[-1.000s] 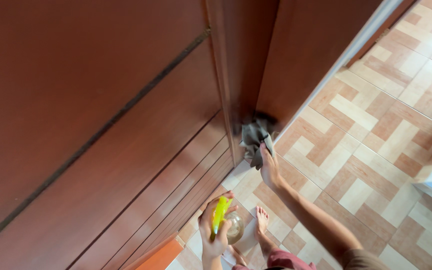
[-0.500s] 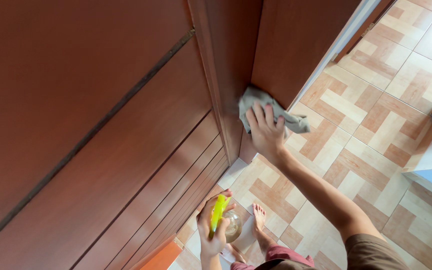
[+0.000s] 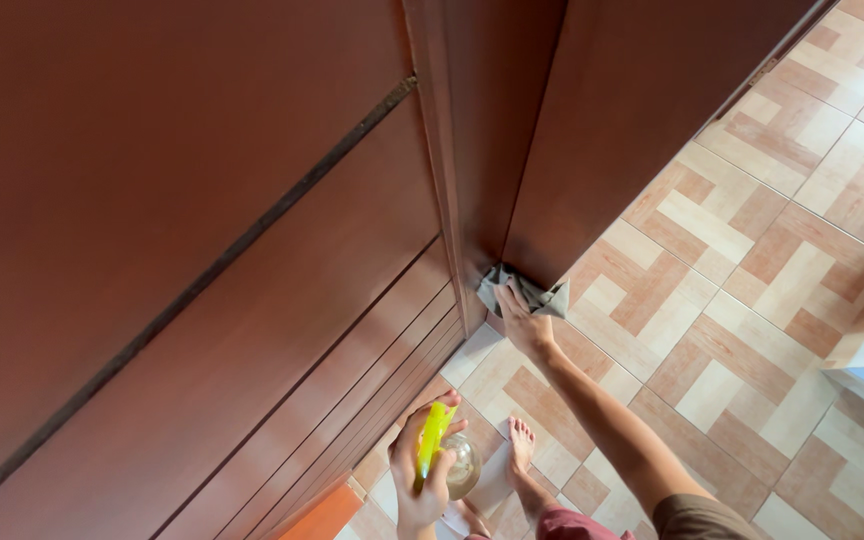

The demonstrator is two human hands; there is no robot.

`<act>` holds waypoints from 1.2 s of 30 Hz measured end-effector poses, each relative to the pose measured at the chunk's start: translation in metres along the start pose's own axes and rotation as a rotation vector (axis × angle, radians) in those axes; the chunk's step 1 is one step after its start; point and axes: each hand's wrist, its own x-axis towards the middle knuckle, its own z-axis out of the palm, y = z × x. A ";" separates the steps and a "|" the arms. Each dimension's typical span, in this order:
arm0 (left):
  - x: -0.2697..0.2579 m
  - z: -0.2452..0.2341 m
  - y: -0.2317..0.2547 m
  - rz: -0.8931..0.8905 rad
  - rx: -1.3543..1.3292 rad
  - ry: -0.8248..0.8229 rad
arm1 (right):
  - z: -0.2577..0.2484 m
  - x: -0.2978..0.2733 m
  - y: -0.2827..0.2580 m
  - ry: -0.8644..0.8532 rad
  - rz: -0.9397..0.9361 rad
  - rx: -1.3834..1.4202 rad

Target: The person wipes a brown wooden door with a cloth while holding a spray bottle. They clean the door surface and the metal latch area repeatedly.

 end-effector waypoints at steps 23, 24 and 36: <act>-0.001 0.007 0.007 -0.023 0.016 0.034 | 0.040 -0.045 0.015 -0.699 -0.011 0.363; -0.002 0.006 0.008 -0.020 0.020 0.035 | 0.036 -0.048 0.014 -0.675 0.140 0.471; -0.020 -0.020 0.025 0.024 -0.001 0.067 | 0.008 -0.035 -0.052 0.420 1.192 2.148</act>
